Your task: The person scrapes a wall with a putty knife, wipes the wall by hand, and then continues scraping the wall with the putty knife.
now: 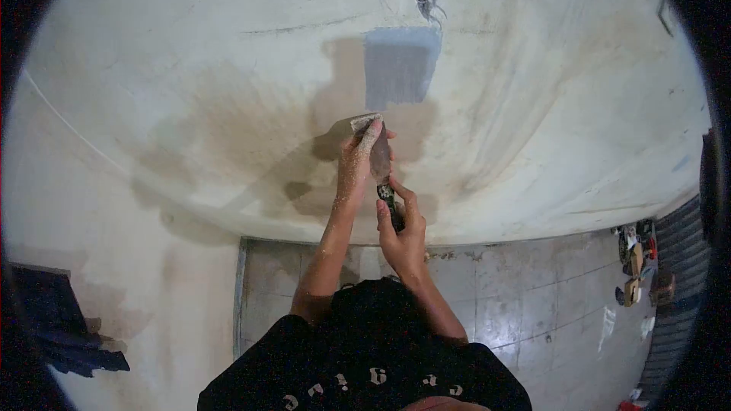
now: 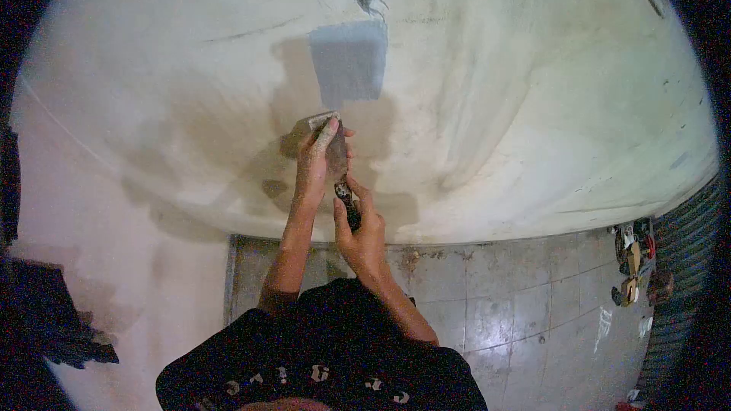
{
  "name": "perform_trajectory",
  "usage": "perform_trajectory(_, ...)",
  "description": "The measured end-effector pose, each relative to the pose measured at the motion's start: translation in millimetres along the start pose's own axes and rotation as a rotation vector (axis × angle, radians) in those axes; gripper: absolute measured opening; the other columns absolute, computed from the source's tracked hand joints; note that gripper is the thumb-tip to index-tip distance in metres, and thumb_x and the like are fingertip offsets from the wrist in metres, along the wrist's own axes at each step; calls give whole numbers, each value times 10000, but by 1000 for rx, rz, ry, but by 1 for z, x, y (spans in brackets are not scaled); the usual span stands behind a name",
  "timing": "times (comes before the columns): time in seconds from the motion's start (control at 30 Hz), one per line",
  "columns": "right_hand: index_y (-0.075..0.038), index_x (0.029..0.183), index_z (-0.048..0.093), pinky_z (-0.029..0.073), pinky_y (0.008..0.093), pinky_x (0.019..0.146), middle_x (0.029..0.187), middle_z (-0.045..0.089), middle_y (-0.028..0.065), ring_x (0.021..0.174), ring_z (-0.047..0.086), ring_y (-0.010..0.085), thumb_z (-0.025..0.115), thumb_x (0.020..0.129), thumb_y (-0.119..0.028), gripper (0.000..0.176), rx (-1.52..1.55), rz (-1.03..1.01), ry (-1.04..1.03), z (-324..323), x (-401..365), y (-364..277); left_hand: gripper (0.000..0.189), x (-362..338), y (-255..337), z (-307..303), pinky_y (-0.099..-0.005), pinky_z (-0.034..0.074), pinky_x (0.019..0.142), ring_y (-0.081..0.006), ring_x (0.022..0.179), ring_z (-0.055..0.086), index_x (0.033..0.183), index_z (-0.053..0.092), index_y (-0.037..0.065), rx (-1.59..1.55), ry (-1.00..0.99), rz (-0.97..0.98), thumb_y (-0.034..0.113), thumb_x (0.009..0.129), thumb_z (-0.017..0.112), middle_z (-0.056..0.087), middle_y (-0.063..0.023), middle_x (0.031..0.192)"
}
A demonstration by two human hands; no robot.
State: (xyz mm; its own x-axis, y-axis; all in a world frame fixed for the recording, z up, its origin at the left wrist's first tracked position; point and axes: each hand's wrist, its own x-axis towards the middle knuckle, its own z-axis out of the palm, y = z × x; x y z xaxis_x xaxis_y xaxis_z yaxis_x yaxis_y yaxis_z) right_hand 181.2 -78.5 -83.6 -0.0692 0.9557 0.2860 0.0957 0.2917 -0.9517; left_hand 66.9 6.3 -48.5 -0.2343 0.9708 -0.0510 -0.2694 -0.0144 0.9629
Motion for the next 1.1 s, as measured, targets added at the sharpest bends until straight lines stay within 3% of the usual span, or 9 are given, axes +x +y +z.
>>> perform_trajectory(0.13,-18,1332,453,384,241,519,637,530,6,562,466,70,557,953,-106,402,19,1,-21,4,3,8,382,-1,-2,2,-255,471,486,-116,547,596,890,670,52,-21,65,19,427,912,603,614,-49,623)
perform_trajectory(0.4,8,1324,441,395,247,531,649,536,21,577,474,72,539,962,-110,393,-2,16,-32,12,2,13,359,3,-4,-5,-258,448,435,-128,476,567,889,652,43,-92,-22,16,397,917,602,606,-58,612)
perform_trajectory(0.5,22,1307,445,424,255,561,713,584,58,616,499,78,530,962,-98,375,-13,59,-37,13,0,7,354,-1,-2,-2,-261,433,420,-128,443,542,873,645,41,-142,-25,25,388,920,599,591,-53,594)
perform_trajectory(0.6,31,1295,448,443,263,585,839,636,121,659,524,83,525,961,-89,363,-29,-75,30,21,-3,12,350,-2,-4,0,-259,413,399,-125,421,521,857,640,38,-125,19,64,379,923,597,573,-47,573)
perform_trajectory(0.7,12,1270,468,513,382,830,1044,659,266,1008,661,315,532,951,-107,347,28,15,18,35,2,14,354,13,-21,-13,-250,390,379,-120,404,503,839,635,32,-107,58,74,373,923,598,556,-42,555)
perform_trajectory(0.8,17,1270,466,510,377,840,1069,649,273,1016,658,318,533,951,-103,348,27,-6,39,40,2,24,359,13,-20,-14,-243,372,366,-115,391,488,820,627,25,-106,61,57,367,924,599,544,-37,543)
perform_trajectory(0.9,27,1261,465,508,377,844,1120,627,286,1025,654,308,540,945,-90,346,-11,44,31,46,-3,21,353,9,-14,-20,-242,367,364,-109,393,483,810,621,21,-93,71,43,353,926,600,536,-34,536)
perform_trajectory(1.0,59,1273,448,472,264,598,1001,650,175,744,590,111,529,964,-88,352,-49,-212,137,69,-5,57,346,13,-25,-30,-245,356,361,-107,383,473,806,639,39,-95,39,135,367,911,613,532,-25,526)
perform_trajectory(1.1,53,1270,453,438,235,562,961,632,133,680,539,73,525,969,-88,341,100,-150,153,77,9,37,357,15,4,-27,-242,351,362,-103,380,468,799,646,45,-52,37,178,386,901,624,528,-18,521)
